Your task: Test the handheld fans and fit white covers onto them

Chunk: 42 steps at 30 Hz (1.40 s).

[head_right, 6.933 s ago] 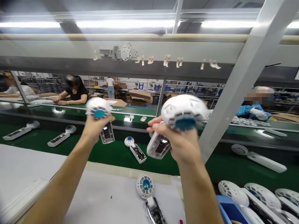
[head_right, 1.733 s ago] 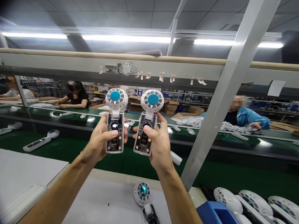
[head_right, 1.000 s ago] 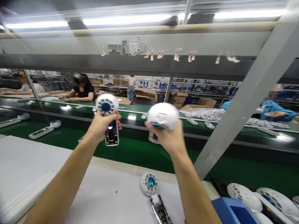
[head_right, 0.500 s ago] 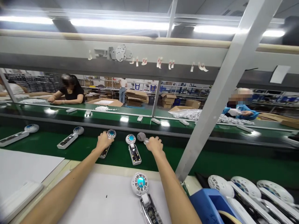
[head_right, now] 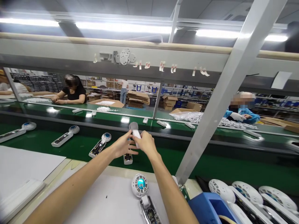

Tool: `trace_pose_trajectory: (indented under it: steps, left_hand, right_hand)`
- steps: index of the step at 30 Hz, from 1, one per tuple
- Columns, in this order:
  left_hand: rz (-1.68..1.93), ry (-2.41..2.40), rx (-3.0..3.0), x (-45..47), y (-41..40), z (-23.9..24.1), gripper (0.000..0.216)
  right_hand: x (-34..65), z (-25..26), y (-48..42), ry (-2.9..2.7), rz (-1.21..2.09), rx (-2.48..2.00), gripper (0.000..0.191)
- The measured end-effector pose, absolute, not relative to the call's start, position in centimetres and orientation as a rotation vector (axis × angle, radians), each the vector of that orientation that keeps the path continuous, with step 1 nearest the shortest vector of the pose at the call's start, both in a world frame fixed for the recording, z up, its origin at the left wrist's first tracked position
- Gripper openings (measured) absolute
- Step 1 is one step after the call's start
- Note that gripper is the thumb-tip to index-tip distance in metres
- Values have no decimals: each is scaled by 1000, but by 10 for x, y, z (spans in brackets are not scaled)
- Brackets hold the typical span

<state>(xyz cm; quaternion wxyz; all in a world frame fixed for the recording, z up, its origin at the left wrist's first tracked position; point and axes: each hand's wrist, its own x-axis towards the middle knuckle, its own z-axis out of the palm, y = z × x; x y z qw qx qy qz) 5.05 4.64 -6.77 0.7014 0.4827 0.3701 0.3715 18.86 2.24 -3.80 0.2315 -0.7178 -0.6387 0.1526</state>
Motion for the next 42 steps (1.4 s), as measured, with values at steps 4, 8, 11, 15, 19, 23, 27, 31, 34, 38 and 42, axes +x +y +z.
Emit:
trace_pose_trajectory:
  steps: [4, 8, 11, 15, 19, 23, 27, 31, 34, 38, 42]
  left_hand:
    - [1016, 617, 971, 44, 32, -39, 28]
    - [1152, 470, 992, 31, 12, -10, 19]
    - [1209, 391, 1059, 21, -2, 6, 29]
    - [1258, 289, 1242, 8, -9, 14, 37]
    - [1295, 216, 1379, 0, -8, 16, 40]
    - [1274, 182, 1453, -3, -14, 19, 45]
    - [1256, 172, 1483, -3, -22, 21, 47]
    - [1249, 172, 1505, -3, -32, 24, 49]
    - [1262, 173, 1513, -5, -41, 27, 59]
    - [1280, 163, 1513, -7, -50, 31, 65]
    - [1280, 132, 1535, -8, -52, 33, 58]
  right_hand:
    - [165, -2, -27, -2023, 346, -1567, 40]
    - [168, 19, -61, -2016, 164, -1272, 33]
    - [178, 30, -79, -1958, 55, -1045, 25]
    - [186, 39, -94, -1858, -174, -870, 12]
    - [188, 41, -94, -1795, -377, -727, 11]
    - [189, 39, -88, -1786, -573, -604, 16]
    - [189, 35, -86, -1780, -714, -506, 15]
    - [183, 29, -89, -1716, -831, -421, 13]
    - [179, 25, -91, -1676, -930, -365, 17]
    - [178, 18, -90, -1597, -1018, -371, 14]
    - [174, 18, -89, -1492, -1066, -363, 21]
